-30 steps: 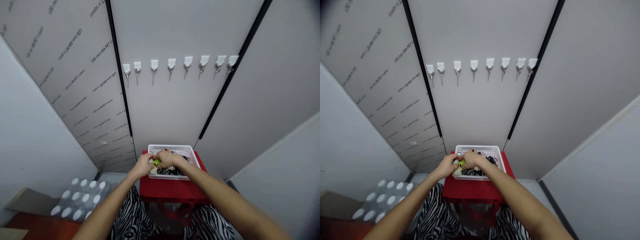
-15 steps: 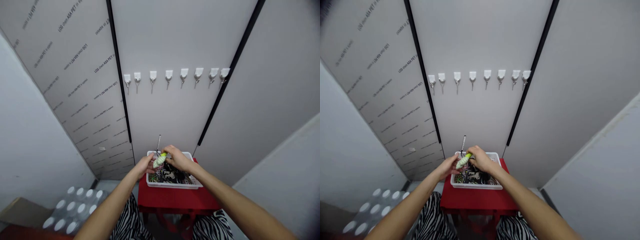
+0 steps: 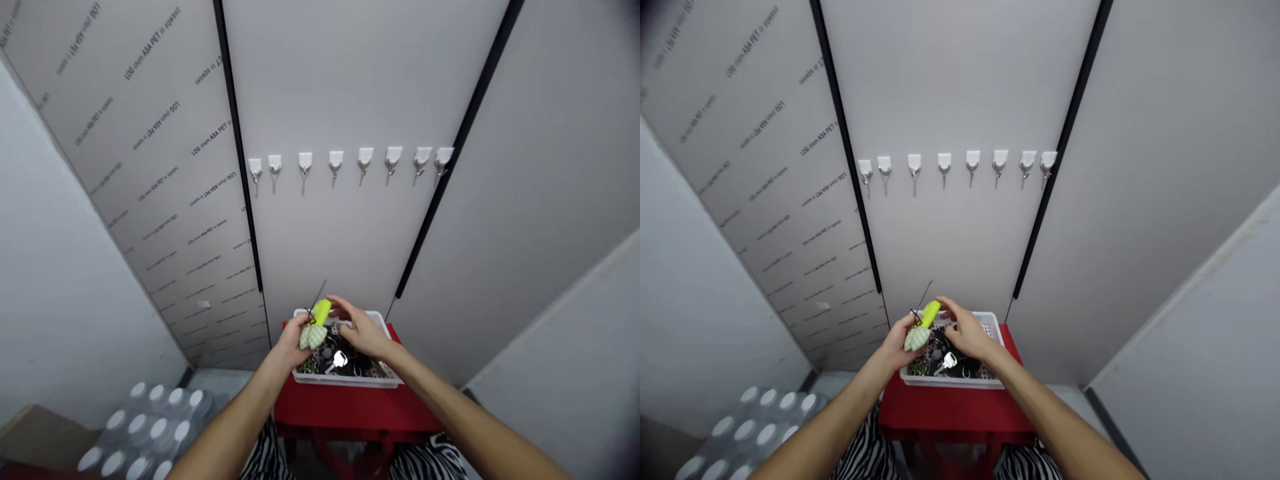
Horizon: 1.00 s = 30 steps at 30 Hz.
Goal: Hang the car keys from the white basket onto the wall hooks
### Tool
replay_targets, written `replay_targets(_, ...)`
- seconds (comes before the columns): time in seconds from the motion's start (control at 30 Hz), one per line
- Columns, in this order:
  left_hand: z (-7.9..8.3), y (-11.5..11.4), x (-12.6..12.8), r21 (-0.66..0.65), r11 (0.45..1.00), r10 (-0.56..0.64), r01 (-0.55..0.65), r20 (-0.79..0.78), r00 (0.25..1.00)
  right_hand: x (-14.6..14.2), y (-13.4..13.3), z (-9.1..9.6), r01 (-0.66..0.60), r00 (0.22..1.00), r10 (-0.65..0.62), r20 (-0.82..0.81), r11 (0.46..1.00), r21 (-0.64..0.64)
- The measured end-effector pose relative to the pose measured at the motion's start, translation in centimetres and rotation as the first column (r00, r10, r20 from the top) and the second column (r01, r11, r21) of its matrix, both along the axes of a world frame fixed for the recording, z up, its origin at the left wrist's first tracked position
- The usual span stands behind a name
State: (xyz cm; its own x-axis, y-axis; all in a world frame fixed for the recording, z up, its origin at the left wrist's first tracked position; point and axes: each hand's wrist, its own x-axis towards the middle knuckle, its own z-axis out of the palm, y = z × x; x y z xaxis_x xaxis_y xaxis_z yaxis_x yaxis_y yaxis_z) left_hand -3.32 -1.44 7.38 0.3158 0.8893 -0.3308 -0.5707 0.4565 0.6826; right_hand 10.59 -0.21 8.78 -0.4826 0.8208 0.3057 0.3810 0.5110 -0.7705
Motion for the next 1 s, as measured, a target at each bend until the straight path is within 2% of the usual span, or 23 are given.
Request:
replay_targets(0.07,0.5,0.0,-0.3,-0.022,0.999,0.027,-0.025,0.071,0.997,-0.2,-0.1,-0.4,-0.048,0.992,0.03,-0.12,0.987,-0.153)
replay_targets(0.13,1.0,0.0,-0.6,-0.032,0.999,0.024,-0.019,0.143,0.989,-0.4,-0.3,-0.8,-0.122,0.979,0.075,-0.19,0.96,-0.253)
replay_targets(0.23,1.5,0.1,-0.9,-0.018,1.0,-0.002,0.007,0.287,0.958,-0.8,-0.7,-1.3,-0.174,0.982,0.142,-0.127,0.942,-0.286)
replay_targets(0.37,2.2,0.2,-1.4,0.034,0.998,-0.053,0.043,0.415,0.908,-0.7,-0.9,-1.4,-0.058,0.998,0.057,-0.01,0.967,-0.249)
replay_targets(0.53,2.7,0.6,-2.1,0.067,0.998,-0.036,0.01,0.392,0.919,0.1,-0.6,-0.5,0.05,0.997,-0.06,-0.043,0.976,-0.214)
replay_targets(0.7,2.9,1.0,-2.9,0.111,0.993,-0.007,-0.04,0.398,0.917,2.2,0.4,0.4,0.156,0.985,-0.132,0.112,0.957,-0.243)
replay_targets(0.83,3.0,1.0,-3.5,0.119,0.992,0.008,-0.045,0.293,0.956,4.0,1.3,2.4,0.209,0.973,-0.184,0.138,0.959,-0.193)
replay_targets(0.93,2.7,1.1,-3.4,0.14,0.99,-0.012,-0.012,0.173,0.985,4.1,1.7,5.5,0.212,0.977,-0.208,0.044,0.966,-0.149)
replay_targets(1.0,2.3,1.3,-3.2,0.145,0.989,-0.057,0.041,0.112,0.992,3.2,1.7,7.9,0.165,0.984,-0.172,-0.042,0.977,-0.135)
